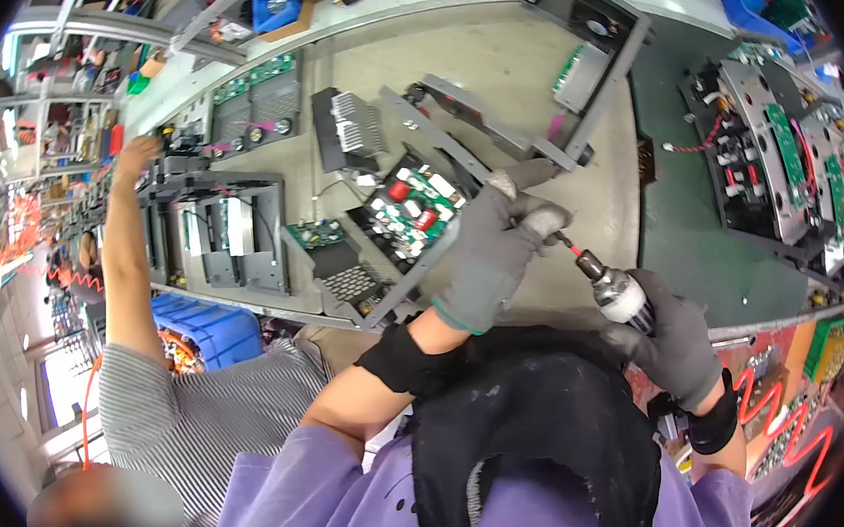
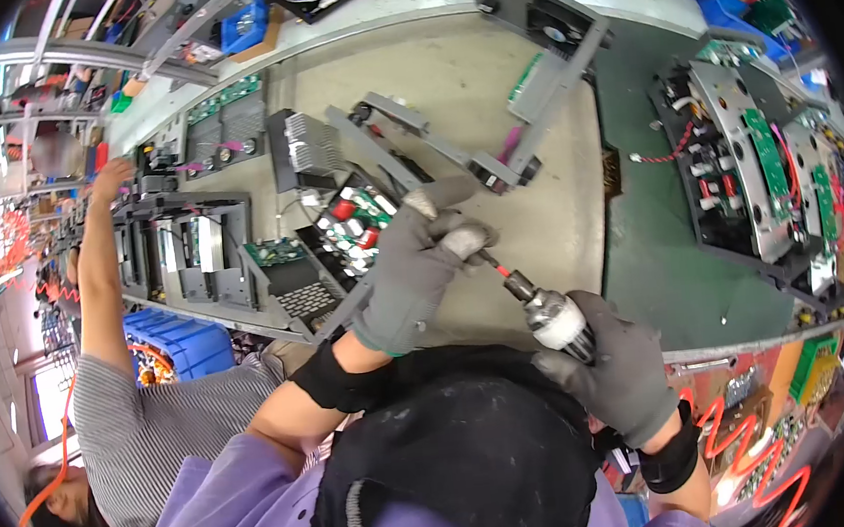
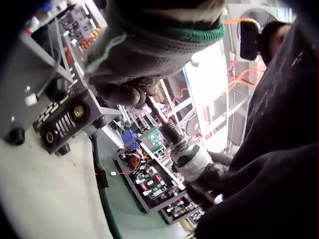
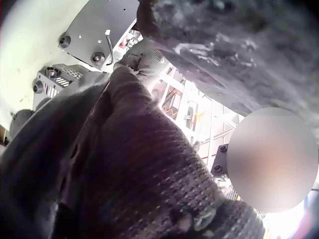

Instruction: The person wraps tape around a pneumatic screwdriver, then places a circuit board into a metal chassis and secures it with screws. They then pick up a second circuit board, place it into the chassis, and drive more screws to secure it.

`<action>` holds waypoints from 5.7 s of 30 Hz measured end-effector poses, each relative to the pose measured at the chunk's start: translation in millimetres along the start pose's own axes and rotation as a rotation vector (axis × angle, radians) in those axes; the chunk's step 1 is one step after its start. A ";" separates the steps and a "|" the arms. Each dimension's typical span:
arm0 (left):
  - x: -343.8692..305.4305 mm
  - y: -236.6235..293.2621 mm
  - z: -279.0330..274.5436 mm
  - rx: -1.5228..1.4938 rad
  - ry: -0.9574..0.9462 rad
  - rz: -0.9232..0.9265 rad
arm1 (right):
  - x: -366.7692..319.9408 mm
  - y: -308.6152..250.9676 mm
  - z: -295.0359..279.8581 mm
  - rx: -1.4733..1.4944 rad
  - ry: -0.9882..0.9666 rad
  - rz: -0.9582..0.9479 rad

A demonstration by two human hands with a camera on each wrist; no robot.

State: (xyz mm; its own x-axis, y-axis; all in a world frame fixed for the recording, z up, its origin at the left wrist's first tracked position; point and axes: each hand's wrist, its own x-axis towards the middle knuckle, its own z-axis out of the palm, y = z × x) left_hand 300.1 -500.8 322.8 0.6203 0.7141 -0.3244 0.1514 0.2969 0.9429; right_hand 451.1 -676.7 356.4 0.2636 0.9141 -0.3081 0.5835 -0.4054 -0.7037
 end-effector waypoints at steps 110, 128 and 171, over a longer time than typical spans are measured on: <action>91.4 -47.0 27.6 1.509 -0.950 1.053 | -21.6 205.2 -16.3 -0.095 0.024 0.169; 96.2 -47.6 13.1 1.471 -0.778 1.072 | -13.7 187.3 -12.9 -0.105 0.080 0.154; 87.9 -64.2 1.9 1.201 -0.711 0.730 | 4.7 177.4 -2.3 -0.259 0.126 0.093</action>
State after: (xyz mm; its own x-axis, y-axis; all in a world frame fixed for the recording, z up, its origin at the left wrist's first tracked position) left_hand 346.4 -458.3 233.9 0.9980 -0.0621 -0.0154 -0.0464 -0.8686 0.4933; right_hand 557.7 -744.4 231.6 0.4089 0.8717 -0.2699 0.7247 -0.4900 -0.4845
